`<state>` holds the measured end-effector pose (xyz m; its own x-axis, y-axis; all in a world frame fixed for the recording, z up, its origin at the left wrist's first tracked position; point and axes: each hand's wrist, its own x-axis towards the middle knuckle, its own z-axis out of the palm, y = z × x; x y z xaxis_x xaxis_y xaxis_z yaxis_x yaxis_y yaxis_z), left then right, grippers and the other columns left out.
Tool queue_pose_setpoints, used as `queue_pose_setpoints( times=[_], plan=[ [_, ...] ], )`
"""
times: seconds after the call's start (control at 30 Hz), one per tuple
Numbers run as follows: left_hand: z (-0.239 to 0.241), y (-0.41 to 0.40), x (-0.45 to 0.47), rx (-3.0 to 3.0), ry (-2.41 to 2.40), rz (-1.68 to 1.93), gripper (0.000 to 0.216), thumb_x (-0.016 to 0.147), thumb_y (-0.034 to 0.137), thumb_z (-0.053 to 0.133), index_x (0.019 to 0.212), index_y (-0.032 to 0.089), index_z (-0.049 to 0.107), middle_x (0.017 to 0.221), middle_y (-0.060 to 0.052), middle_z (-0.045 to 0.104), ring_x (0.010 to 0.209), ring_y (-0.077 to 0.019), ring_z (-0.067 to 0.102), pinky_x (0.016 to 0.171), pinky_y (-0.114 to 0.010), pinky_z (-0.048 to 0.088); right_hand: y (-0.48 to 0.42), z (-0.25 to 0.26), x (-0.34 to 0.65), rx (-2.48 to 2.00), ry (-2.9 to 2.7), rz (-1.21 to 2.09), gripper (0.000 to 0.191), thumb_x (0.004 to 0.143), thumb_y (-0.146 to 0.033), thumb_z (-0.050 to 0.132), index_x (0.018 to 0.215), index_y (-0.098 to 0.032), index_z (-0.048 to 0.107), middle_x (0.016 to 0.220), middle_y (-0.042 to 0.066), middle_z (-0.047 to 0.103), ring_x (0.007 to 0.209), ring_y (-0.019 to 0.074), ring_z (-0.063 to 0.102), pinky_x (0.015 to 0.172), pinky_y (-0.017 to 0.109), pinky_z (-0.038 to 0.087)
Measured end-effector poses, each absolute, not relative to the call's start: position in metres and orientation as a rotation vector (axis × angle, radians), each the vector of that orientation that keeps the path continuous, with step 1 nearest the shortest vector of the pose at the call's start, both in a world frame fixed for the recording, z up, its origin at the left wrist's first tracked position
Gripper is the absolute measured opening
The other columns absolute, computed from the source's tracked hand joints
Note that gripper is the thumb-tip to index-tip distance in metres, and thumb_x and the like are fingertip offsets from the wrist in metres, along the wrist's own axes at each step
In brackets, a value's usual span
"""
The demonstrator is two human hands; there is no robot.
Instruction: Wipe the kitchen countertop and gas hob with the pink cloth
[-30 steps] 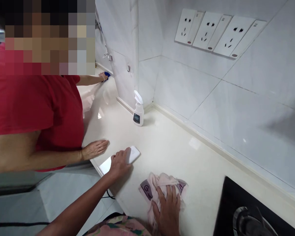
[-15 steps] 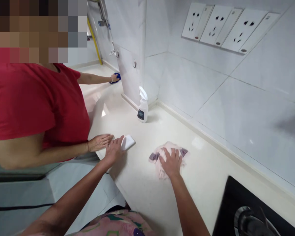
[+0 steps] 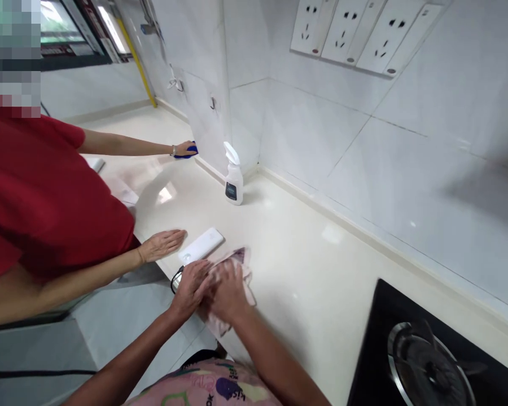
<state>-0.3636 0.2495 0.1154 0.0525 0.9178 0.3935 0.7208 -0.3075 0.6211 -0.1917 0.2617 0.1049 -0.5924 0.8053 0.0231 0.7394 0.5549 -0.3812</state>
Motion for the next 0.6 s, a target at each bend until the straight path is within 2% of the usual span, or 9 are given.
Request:
queue_pose_setpoints(
  times=[0.1, 0.17, 0.3, 0.47, 0.6],
  plan=[
    [0.111, 0.253, -0.357, 2.132, 1.565, 1.078, 0.031, 0.107, 0.033, 0.049, 0.135, 0.025, 0.060, 0.128, -0.011, 0.066, 0.123, -0.0266, 0.060, 0.109, -0.049, 0.051, 0.224, 0.098, -0.181, -1.093, -2.621, 0.503, 0.085, 0.091, -0.063, 0.068, 0.164, -0.030, 0.039, 0.168, 0.015, 0.040, 0.156, 0.0410, 0.026, 0.128, 0.067, 0.014],
    [0.106, 0.258, -0.352, 2.183, 1.519, 1.049, 0.029, 0.107, 0.032, 0.050, 0.131, 0.023, 0.061, 0.126, -0.012, 0.066, 0.121, -0.0263, 0.061, 0.106, -0.048, 0.052, 0.221, 0.095, -0.154, -1.159, -2.583, 0.489, 0.075, 0.092, -0.063, 0.067, 0.159, -0.035, 0.048, 0.168, 0.011, 0.041, 0.155, 0.0377, 0.029, 0.128, 0.064, 0.015],
    [0.093, 0.267, -0.339, 2.326, 1.443, 0.970, 0.025, 0.105, 0.030, 0.053, 0.124, 0.021, 0.066, 0.125, -0.014, 0.067, 0.121, -0.0279, 0.061, 0.103, -0.048, 0.052, 0.238, 0.092, -0.049, -1.815, -2.295, 0.318, 0.054, 0.098, -0.056, 0.060, 0.148, -0.034, 0.062, 0.167, 0.011, 0.042, 0.156, 0.0368, 0.030, 0.126, 0.062, 0.019],
    [0.081, 0.272, -0.326, 2.456, 1.393, 0.786, 0.027, 0.105, 0.032, 0.051, 0.121, 0.020, 0.069, 0.136, -0.015, 0.066, 0.131, -0.0327, 0.057, 0.106, -0.052, 0.048, 0.232, 0.099, 0.088, -2.525, -1.672, 0.122, 0.057, 0.102, -0.049, 0.047, 0.151, -0.022, 0.059, 0.167, 0.018, 0.039, 0.156, 0.0382, 0.029, 0.123, 0.059, 0.026],
    [0.078, 0.273, -0.323, 2.474, 1.431, 0.716, 0.033, 0.106, 0.036, 0.051, 0.129, 0.019, 0.066, 0.141, -0.016, 0.064, 0.137, -0.0342, 0.053, 0.110, -0.052, 0.043, 0.216, 0.099, 0.089, -2.639, -1.414, 0.069, 0.060, 0.104, -0.050, 0.043, 0.153, -0.019, 0.057, 0.168, 0.021, 0.034, 0.157, 0.0419, 0.025, 0.122, 0.064, 0.023]
  ],
)
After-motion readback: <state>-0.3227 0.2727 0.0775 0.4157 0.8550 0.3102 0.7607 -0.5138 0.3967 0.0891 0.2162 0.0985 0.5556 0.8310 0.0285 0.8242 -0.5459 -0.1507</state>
